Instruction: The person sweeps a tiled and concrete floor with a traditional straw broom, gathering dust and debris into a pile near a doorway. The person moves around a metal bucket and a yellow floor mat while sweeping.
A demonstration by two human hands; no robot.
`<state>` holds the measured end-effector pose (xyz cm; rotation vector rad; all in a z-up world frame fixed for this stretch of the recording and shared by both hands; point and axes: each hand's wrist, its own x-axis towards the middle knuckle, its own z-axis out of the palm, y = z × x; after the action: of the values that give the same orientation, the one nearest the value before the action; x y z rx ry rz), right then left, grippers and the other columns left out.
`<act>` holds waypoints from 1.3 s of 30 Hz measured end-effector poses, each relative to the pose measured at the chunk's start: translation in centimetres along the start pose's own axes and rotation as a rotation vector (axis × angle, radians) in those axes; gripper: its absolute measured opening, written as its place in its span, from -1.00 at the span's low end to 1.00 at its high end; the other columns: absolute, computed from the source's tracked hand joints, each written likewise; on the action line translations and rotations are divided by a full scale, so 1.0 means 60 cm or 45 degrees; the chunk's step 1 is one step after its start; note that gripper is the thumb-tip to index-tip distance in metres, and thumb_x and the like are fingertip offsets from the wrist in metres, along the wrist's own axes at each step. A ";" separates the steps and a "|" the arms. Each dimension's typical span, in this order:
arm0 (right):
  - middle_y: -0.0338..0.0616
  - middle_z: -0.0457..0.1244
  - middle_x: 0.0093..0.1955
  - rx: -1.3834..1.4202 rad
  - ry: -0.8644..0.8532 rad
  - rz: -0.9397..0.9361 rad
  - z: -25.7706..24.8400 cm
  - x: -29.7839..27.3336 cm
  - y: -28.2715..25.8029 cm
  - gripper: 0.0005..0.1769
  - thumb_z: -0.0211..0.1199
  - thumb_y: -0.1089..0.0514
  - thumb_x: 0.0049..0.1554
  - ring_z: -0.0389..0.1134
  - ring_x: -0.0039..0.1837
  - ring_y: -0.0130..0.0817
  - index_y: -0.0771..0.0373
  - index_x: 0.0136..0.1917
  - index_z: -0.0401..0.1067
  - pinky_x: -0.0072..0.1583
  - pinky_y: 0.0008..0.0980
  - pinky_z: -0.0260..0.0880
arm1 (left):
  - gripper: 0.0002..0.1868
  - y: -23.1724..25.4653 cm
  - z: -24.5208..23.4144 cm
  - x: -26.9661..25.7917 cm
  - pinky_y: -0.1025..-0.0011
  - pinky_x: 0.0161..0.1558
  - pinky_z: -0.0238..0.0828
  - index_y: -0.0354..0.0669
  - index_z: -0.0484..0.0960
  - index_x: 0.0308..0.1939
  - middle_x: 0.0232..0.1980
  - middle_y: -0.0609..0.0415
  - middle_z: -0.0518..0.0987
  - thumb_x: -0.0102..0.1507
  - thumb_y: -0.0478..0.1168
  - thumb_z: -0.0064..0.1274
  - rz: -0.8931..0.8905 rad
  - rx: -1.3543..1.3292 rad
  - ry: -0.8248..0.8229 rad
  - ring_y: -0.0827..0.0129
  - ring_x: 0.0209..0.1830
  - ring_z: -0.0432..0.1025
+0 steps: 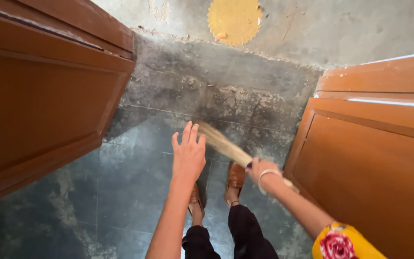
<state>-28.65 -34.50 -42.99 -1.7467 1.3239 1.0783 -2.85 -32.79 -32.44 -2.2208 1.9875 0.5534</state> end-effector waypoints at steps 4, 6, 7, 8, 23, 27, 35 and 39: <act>0.22 0.38 0.16 -0.020 0.130 0.159 -0.093 0.091 0.084 -0.48 0.08 -0.22 0.26 0.43 0.23 0.13 0.21 0.25 0.38 0.26 0.04 0.42 | -0.63 -0.015 0.019 -0.009 -0.15 0.35 0.07 -0.14 0.61 -0.01 0.42 -0.04 0.37 0.08 -0.41 0.13 0.013 -0.017 0.009 0.15 0.54 0.09; 0.23 0.35 0.17 0.027 0.327 0.213 -0.151 0.122 0.123 -0.40 0.15 -0.28 0.23 0.40 0.22 0.16 0.23 0.26 0.35 0.23 0.07 0.41 | -0.66 -0.021 0.026 -0.011 -0.15 0.35 0.07 -0.13 0.60 -0.05 0.43 -0.03 0.37 0.09 -0.41 0.12 -0.001 -0.015 -0.028 0.16 0.55 0.08; 0.25 0.34 0.17 0.083 0.401 0.316 -0.174 0.132 0.135 -0.41 0.14 -0.27 0.23 0.39 0.22 0.19 0.23 0.27 0.34 0.21 0.08 0.42 | -0.68 -0.020 0.028 -0.011 -0.15 0.35 0.07 -0.13 0.60 -0.07 0.43 -0.03 0.37 0.10 -0.41 0.12 -0.010 -0.016 -0.044 0.16 0.55 0.08; 0.26 0.35 0.16 0.119 0.471 0.339 -0.188 0.131 0.143 -0.40 0.13 -0.28 0.26 0.39 0.21 0.20 0.24 0.29 0.34 0.22 0.09 0.40 | -0.69 -0.019 0.028 -0.012 -0.16 0.35 0.07 -0.13 0.60 -0.07 0.43 -0.04 0.37 0.10 -0.41 0.12 -0.014 -0.021 -0.045 0.15 0.55 0.08; 0.16 0.29 0.22 -0.040 0.073 -0.104 -0.030 -0.023 -0.008 -0.37 0.14 -0.14 0.19 0.43 0.15 0.15 0.00 0.46 0.13 0.17 0.00 0.47 | -0.67 -0.006 0.027 0.028 -0.19 0.34 0.07 -0.15 0.61 -0.05 0.41 -0.07 0.39 0.09 -0.36 0.11 -0.025 -0.011 0.038 0.13 0.53 0.10; 0.27 0.26 0.22 -0.121 0.065 0.022 -0.060 0.036 0.010 -0.36 0.04 -0.14 0.26 0.41 0.17 0.22 -0.17 0.55 0.01 0.14 0.02 0.48 | -0.65 -0.027 0.027 0.016 -0.20 0.33 0.06 -0.14 0.61 -0.03 0.41 -0.05 0.38 0.08 -0.36 0.12 -0.041 0.019 0.001 0.15 0.54 0.10; 0.32 0.38 0.05 0.209 0.572 0.348 -0.244 0.101 0.125 -0.31 0.18 -0.25 0.21 0.42 0.12 0.28 0.14 0.44 0.15 0.17 0.15 0.38 | -0.67 -0.050 0.031 -0.006 -0.19 0.34 0.07 -0.10 0.61 -0.05 0.44 -0.02 0.35 0.09 -0.34 0.17 -0.115 0.052 -0.087 0.15 0.55 0.07; 0.32 0.37 0.00 0.233 0.518 0.295 -0.271 0.053 0.103 -0.13 0.27 -0.25 0.11 0.43 0.05 0.28 0.05 0.53 0.02 0.09 0.13 0.44 | -0.68 -0.042 0.015 -0.008 -0.21 0.35 0.05 -0.12 0.60 -0.05 0.45 -0.03 0.34 0.11 -0.32 0.17 -0.124 0.024 -0.112 0.14 0.55 0.06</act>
<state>-30.79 -51.62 -39.26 -1.7632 1.8497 0.7096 -0.57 -31.72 -33.54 -2.2270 1.8241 0.6072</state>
